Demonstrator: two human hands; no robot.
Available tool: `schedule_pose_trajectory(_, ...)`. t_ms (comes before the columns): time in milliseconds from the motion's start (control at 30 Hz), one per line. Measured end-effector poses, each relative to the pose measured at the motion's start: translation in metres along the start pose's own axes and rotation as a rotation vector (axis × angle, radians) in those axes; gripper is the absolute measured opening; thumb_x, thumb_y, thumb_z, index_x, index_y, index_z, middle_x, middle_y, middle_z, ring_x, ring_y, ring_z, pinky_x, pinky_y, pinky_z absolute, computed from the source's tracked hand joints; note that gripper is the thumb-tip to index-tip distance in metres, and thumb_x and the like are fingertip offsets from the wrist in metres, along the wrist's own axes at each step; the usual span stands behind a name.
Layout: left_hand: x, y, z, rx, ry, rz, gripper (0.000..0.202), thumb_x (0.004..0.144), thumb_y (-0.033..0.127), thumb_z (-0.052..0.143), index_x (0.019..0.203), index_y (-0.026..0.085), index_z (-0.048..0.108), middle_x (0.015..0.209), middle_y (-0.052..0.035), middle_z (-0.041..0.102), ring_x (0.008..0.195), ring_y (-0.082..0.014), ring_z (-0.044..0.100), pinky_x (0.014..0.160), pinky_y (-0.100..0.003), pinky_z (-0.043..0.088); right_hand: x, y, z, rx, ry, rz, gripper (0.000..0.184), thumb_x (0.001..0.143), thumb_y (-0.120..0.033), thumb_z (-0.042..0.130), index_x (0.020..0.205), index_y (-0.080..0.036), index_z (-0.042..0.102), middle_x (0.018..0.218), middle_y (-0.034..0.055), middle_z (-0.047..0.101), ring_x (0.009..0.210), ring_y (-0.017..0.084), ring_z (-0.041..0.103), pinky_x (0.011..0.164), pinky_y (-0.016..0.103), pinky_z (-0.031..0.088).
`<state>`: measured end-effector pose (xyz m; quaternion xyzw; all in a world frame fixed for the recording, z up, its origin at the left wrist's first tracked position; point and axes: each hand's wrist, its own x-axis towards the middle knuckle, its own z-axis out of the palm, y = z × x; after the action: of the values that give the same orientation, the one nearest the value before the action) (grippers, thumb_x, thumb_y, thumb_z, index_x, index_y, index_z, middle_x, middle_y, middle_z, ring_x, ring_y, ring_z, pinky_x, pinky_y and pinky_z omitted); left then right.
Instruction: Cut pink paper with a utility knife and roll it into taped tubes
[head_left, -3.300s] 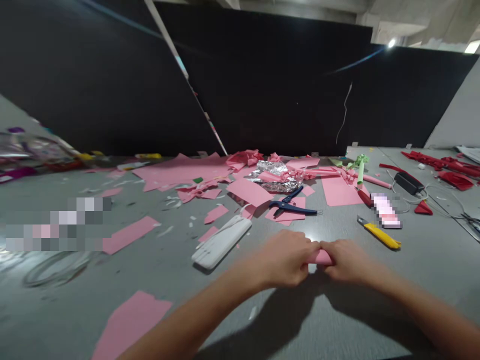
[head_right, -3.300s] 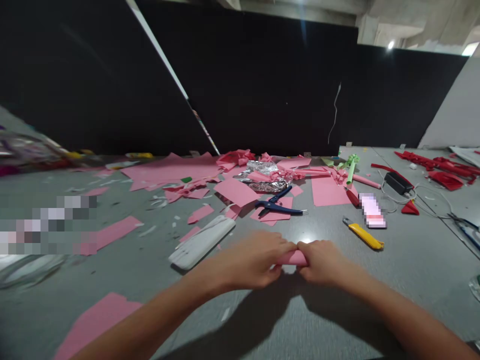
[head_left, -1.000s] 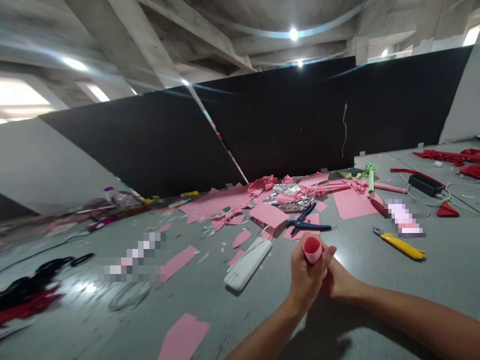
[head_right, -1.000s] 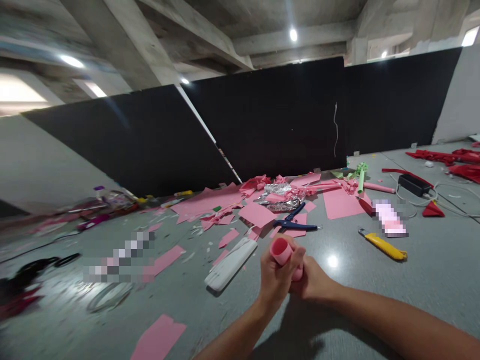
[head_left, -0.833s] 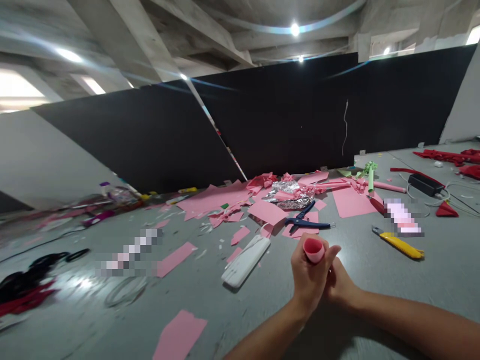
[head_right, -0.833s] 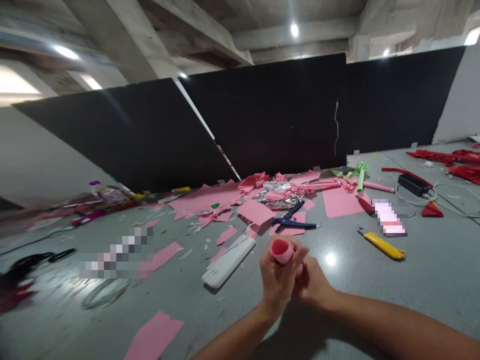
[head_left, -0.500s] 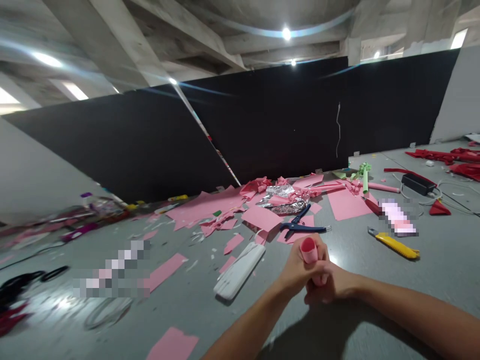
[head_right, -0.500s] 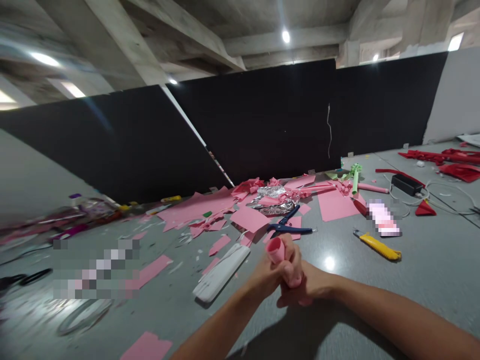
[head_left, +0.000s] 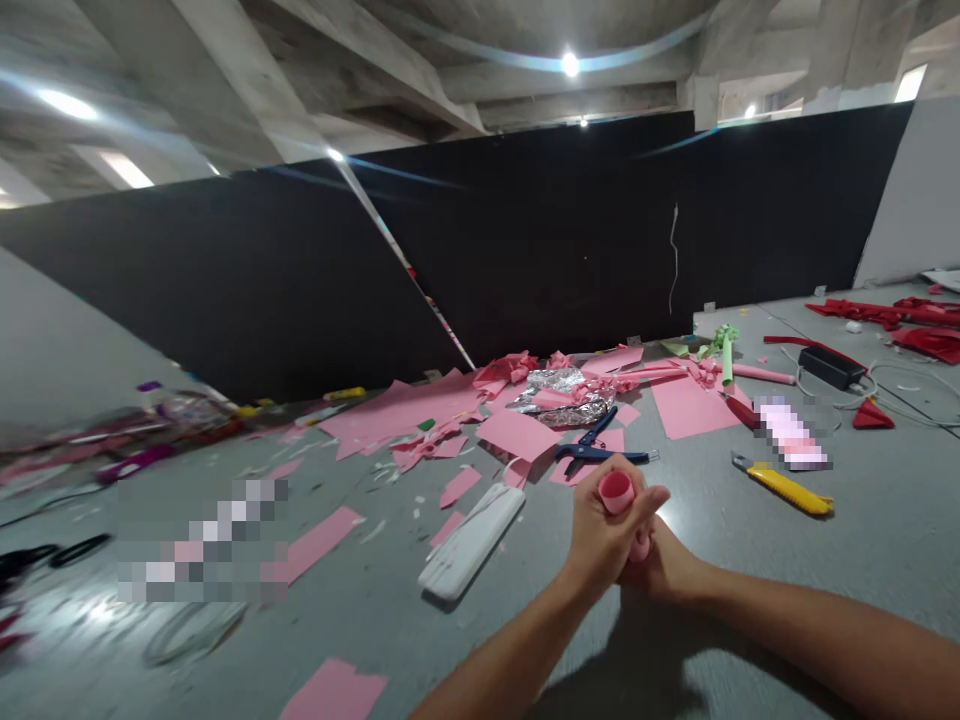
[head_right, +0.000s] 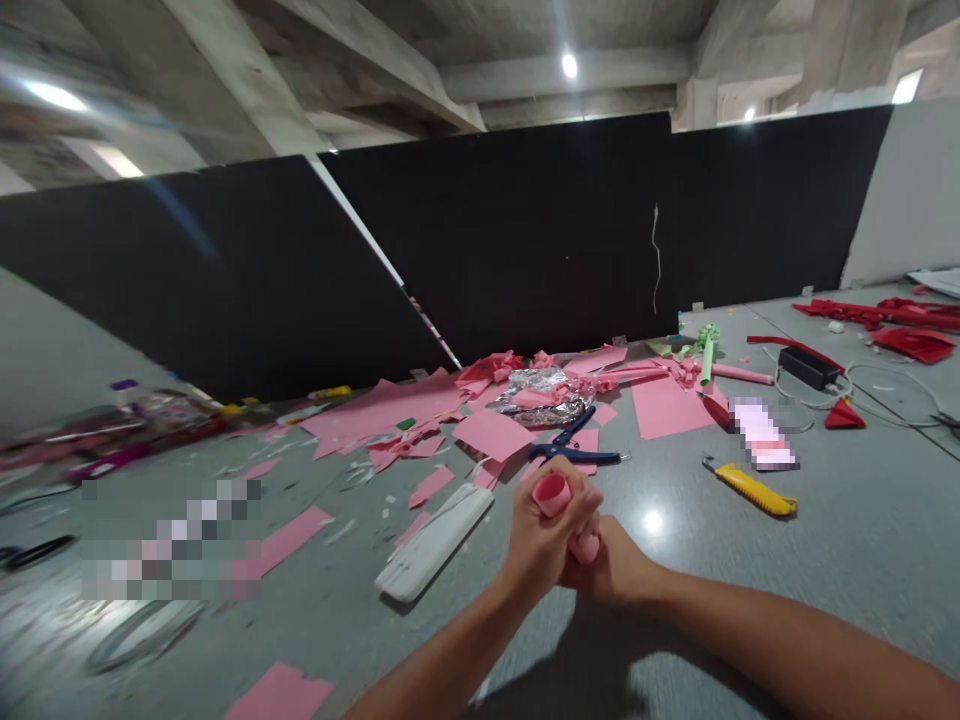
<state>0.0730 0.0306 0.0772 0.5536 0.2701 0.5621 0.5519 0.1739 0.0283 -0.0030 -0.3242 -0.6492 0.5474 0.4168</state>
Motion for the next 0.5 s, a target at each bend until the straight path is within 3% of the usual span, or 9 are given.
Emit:
schedule_pose_trajectory(100, 0.005, 0.002, -0.011, -0.122, -0.229, -0.083, 0.056, 0.076, 0.047, 0.1, 0.072, 0.022, 0.051, 0.05, 0.0087, 0.055, 0.037, -0.0066, 0.049, 0.041, -0.017, 0.039, 0.003, -0.005, -0.014, 0.004, -0.189, 0.046, 0.039, 0.072, -0.025, 0.086, 0.062, -0.023, 0.049, 0.062, -0.0054, 0.048, 0.061, 0.012, 0.043, 0.052, 0.025, 0.038)
schedule_pose_trajectory(167, 0.008, 0.006, -0.014, -0.193, -0.331, -0.106, 0.059, 0.078, 0.05, 0.099, 0.071, 0.022, 0.048, 0.049, 0.0097, 0.051, 0.036, -0.0056, 0.046, 0.04, -0.016, 0.037, 0.004, -0.01, -0.021, 0.019, -0.351, 0.12, 0.038, 0.072, -0.03, 0.087, 0.058, -0.022, 0.053, 0.054, -0.0059, 0.049, 0.051, 0.01, 0.042, 0.045, 0.023, 0.033)
schedule_pose_trajectory(233, 0.01, 0.009, -0.013, -0.213, -0.34, -0.106, 0.059, 0.08, 0.053, 0.097, 0.071, 0.022, 0.047, 0.047, 0.011, 0.047, 0.034, -0.0052, 0.043, 0.037, -0.015, 0.035, 0.005, -0.012, -0.024, 0.049, -0.451, 0.196, 0.036, 0.074, -0.036, 0.087, 0.059, -0.021, 0.058, 0.052, -0.0047, 0.053, 0.047, 0.011, 0.047, 0.044, 0.024, 0.035)
schedule_pose_trajectory(267, 0.01, 0.01, -0.011, -0.193, -0.289, -0.088, 0.057, 0.081, 0.053, 0.096, 0.072, 0.022, 0.048, 0.046, 0.0115, 0.046, 0.033, -0.0052, 0.042, 0.036, -0.015, 0.035, 0.006, -0.011, -0.023, 0.064, -0.453, 0.222, 0.036, 0.075, -0.038, 0.087, 0.061, -0.021, 0.059, 0.053, -0.0046, 0.054, 0.048, 0.012, 0.048, 0.045, 0.024, 0.037)
schedule_pose_trajectory(300, 0.01, 0.011, -0.008, -0.155, -0.201, -0.058, 0.056, 0.083, 0.052, 0.095, 0.072, 0.022, 0.049, 0.046, 0.0118, 0.045, 0.033, -0.0052, 0.041, 0.036, -0.015, 0.036, 0.006, -0.009, -0.021, 0.073, -0.403, 0.22, 0.037, 0.075, -0.039, 0.087, 0.062, -0.021, 0.057, 0.055, -0.0049, 0.054, 0.05, 0.011, 0.048, 0.047, 0.024, 0.038)
schedule_pose_trajectory(400, 0.008, 0.011, 0.002, -0.022, 0.1, 0.076, 0.053, 0.085, 0.049, 0.094, 0.072, 0.021, 0.051, 0.046, 0.0115, 0.047, 0.035, -0.0053, 0.045, 0.04, -0.016, 0.042, 0.008, 0.002, -0.011, 0.048, -0.057, 0.076, 0.038, 0.079, -0.04, 0.082, 0.068, -0.022, 0.05, 0.066, -0.0052, 0.05, 0.062, 0.012, 0.044, 0.057, 0.026, 0.041)
schedule_pose_trajectory(500, 0.006, 0.008, 0.008, 0.029, 0.21, 0.14, 0.051, 0.086, 0.048, 0.093, 0.071, 0.021, 0.053, 0.046, 0.0107, 0.05, 0.035, -0.0062, 0.047, 0.041, -0.017, 0.045, 0.009, 0.016, -0.002, -0.005, 0.134, -0.003, 0.034, 0.083, -0.038, 0.08, 0.075, -0.022, 0.051, 0.077, -0.0022, 0.053, 0.077, 0.016, 0.047, 0.069, 0.029, 0.047)
